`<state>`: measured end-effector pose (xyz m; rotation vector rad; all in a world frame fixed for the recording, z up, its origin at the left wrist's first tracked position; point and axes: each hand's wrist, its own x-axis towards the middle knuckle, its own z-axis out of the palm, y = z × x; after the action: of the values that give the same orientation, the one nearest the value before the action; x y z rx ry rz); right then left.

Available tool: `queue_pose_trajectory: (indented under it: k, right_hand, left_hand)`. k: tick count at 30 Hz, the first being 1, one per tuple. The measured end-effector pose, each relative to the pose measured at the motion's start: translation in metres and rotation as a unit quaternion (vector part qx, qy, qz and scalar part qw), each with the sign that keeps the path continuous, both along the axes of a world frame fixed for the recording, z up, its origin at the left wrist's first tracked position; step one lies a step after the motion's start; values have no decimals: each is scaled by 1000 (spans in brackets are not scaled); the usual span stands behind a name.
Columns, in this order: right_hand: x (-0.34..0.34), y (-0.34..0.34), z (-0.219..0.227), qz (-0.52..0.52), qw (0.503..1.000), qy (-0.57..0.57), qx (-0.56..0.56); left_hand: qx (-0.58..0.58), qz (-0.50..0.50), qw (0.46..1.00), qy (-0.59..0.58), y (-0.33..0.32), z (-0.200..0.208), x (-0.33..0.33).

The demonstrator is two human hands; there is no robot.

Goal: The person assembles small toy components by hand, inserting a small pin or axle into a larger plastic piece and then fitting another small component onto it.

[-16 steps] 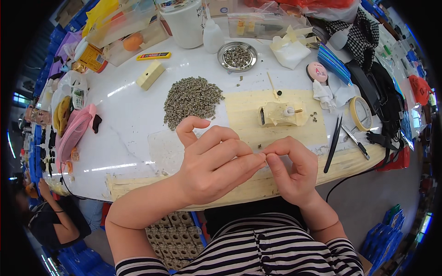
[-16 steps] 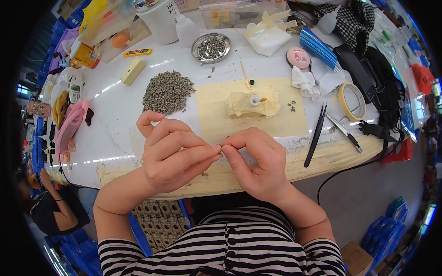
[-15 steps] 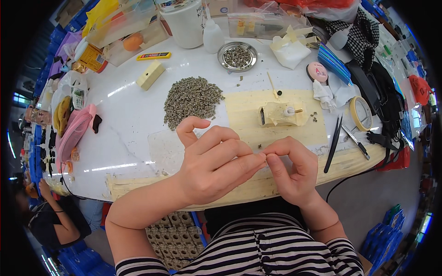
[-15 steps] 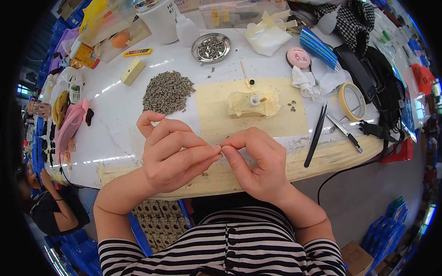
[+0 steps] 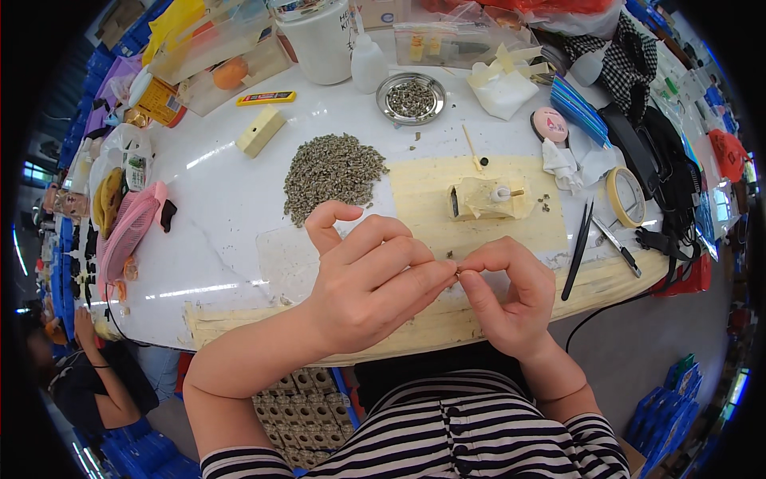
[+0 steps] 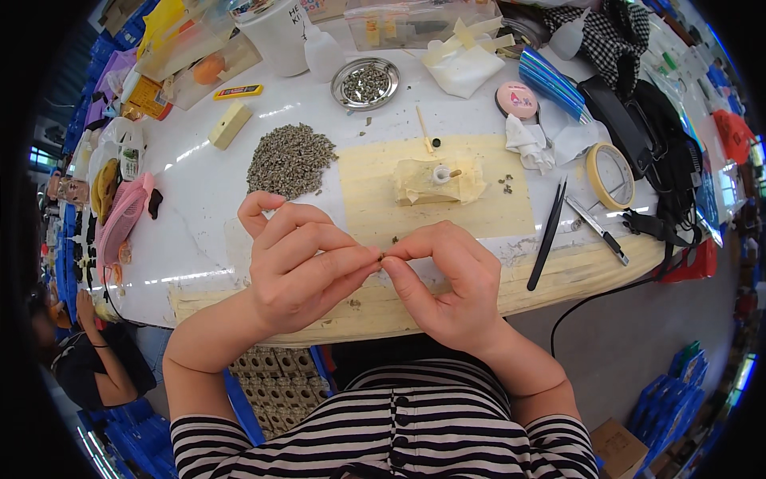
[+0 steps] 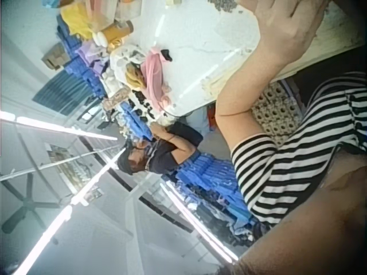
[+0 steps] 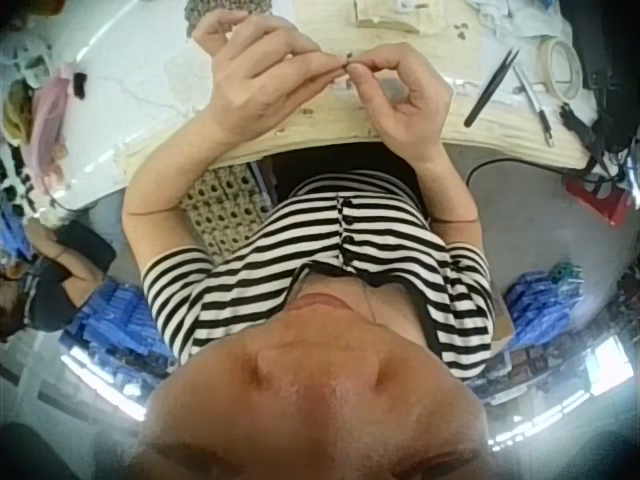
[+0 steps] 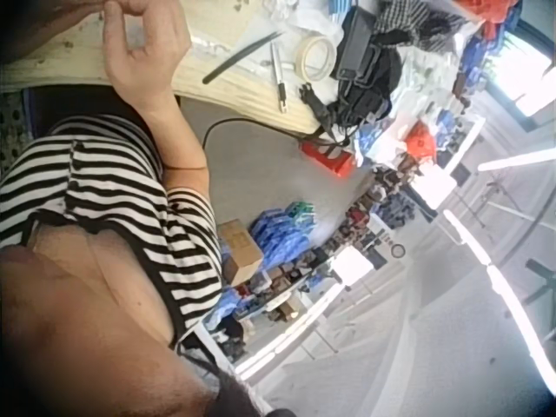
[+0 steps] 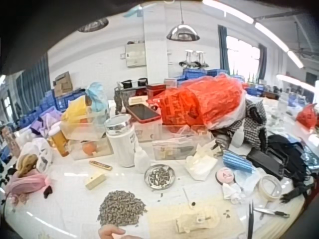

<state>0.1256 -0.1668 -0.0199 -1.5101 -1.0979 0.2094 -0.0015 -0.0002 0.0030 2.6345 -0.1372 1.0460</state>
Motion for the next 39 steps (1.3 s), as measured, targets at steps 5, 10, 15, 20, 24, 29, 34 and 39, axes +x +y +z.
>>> queue_pose_trajectory:
  k: [5, 10, 15, 20, 24, 29, 34, 39]
  right_hand:
    - [0, 0, 0, -1, 1000, -5, -5]
    - [0, 1, 1, 7, 1000, -2, -16]
    - [0, 1, 2, 24, 1000, -6, -14]
    - [1, -1, 1, 19, 1000, 3, -3]
    - [1, -1, 0, 9, 1000, -16, 16]
    - [1, 0, 4, 13, 997, -58, 40]
    - [1, -2, 6, 3, 996, -87, 37]
    - [1, -2, 6, -6, 997, -73, 25]
  left_hand:
    - [-8, -4, 1000, -5, -1, 1, -1]
    - [-9, -13, 1000, -8, 0, 0, 0]
    - [-16, -22, 1000, 2, 1, 1, -1]
    - [-5, -10, 1000, 0, 1, 1, -1]
    - [4, 0, 1000, -2, 0, 1, -1]
    - [-5, 15, 1000, 3, 0, -1, 1]
    - [-20, 20, 1000, 7, 1, 1, 1]
    - [-32, 18, 999, -2, 0, 0, 1]
